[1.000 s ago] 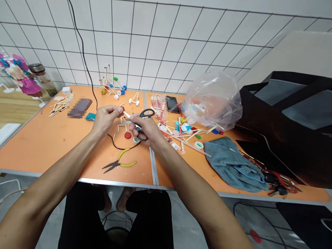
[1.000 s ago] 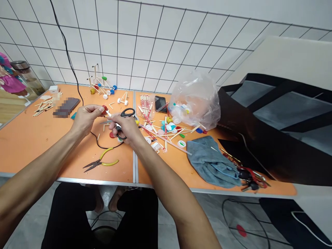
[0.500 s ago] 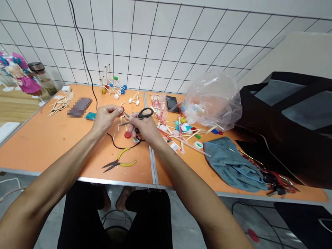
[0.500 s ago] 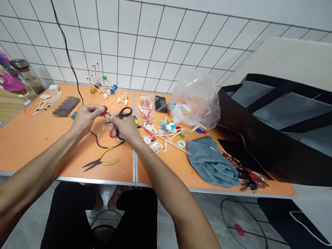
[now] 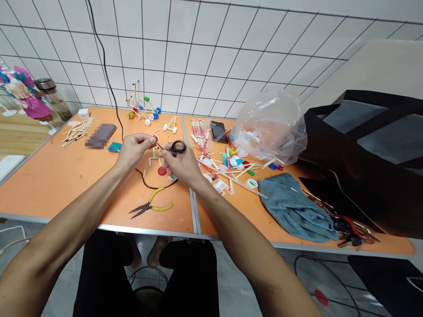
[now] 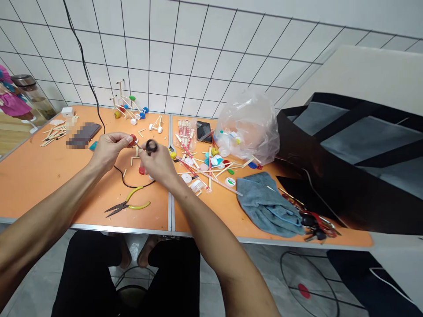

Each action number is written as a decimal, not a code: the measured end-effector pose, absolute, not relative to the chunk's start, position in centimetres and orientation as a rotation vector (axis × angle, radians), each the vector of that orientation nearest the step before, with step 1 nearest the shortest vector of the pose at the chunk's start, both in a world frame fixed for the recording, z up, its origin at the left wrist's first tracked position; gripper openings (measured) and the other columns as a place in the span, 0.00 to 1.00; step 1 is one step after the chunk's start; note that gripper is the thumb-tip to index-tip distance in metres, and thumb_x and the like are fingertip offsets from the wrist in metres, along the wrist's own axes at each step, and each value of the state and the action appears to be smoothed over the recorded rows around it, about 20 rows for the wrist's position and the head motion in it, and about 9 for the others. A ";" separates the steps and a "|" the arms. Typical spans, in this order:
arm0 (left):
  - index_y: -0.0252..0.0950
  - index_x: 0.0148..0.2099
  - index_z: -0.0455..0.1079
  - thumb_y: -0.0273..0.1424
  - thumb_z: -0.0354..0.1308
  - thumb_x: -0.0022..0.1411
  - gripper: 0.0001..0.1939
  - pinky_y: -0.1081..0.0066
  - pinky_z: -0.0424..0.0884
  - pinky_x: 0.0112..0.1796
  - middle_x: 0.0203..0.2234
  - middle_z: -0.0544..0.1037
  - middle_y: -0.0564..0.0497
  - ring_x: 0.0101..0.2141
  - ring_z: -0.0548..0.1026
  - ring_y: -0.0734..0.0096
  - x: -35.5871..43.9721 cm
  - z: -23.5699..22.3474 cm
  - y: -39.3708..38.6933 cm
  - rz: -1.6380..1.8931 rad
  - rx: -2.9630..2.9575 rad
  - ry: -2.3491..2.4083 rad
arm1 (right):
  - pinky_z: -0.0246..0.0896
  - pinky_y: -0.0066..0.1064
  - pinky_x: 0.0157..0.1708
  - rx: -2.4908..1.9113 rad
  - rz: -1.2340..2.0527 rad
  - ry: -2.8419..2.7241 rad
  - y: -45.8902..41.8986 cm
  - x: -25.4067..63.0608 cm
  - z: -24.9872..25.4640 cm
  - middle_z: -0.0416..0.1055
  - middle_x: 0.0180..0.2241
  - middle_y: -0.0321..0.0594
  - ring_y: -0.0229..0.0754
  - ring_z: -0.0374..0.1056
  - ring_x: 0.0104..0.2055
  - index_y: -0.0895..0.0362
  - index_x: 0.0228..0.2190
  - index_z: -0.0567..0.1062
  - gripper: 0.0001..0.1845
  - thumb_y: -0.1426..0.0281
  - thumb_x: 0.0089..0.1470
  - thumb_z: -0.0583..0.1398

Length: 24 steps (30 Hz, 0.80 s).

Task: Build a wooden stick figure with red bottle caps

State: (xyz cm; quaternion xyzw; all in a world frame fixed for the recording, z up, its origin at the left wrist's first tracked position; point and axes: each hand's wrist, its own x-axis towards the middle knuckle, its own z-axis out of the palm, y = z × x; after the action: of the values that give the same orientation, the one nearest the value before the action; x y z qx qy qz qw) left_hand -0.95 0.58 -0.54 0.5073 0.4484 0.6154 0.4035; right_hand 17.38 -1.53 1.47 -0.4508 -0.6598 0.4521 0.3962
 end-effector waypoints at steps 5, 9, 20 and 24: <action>0.37 0.28 0.84 0.52 0.82 0.44 0.24 0.65 0.77 0.39 0.27 0.85 0.45 0.32 0.80 0.63 -1.1 -0.7 0.8 1.548 1.290 1.117 | 0.60 0.27 0.24 -1.144 1.039 -1.722 -1.7 17.1 1.2 0.73 0.22 0.34 0.39 0.69 0.24 0.51 0.29 0.73 0.08 0.66 0.61 0.64; 0.38 0.28 0.84 0.52 0.82 0.44 0.23 0.64 0.77 0.39 0.27 0.85 0.45 0.32 0.80 0.64 -1.2 -0.6 0.9 1.565 1.280 1.081 | 0.48 0.26 0.16 -1.066 1.588 -1.426 -1.0 17.6 1.6 0.73 0.22 0.33 0.34 0.60 0.17 0.54 0.31 0.75 0.09 0.62 0.58 0.63; 0.37 0.28 0.84 0.46 0.83 0.45 0.19 0.63 0.78 0.40 0.28 0.86 0.45 0.32 0.81 0.64 -1.7 -0.7 1.2 1.497 1.229 1.057 | 0.60 0.29 0.23 -1.133 1.134 -1.679 -1.7 17.1 1.3 0.73 0.22 0.33 0.38 0.67 0.21 0.52 0.30 0.73 0.09 0.65 0.62 0.64; 0.36 0.29 0.85 0.47 0.84 0.43 0.21 0.65 0.78 0.40 0.29 0.87 0.43 0.32 0.81 0.64 -1.8 -0.6 1.2 1.503 1.228 1.041 | 0.47 0.27 0.16 -1.069 1.586 -1.411 -1.3 17.2 1.7 0.72 0.21 0.33 0.34 0.59 0.16 0.53 0.29 0.73 0.10 0.63 0.60 0.63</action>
State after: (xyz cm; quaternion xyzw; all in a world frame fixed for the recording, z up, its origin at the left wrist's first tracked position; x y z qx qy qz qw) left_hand -1.75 1.22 -0.61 0.4971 0.4214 0.6087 0.4526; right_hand 17.17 -1.33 1.74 -0.4171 -0.5509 0.6192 0.3730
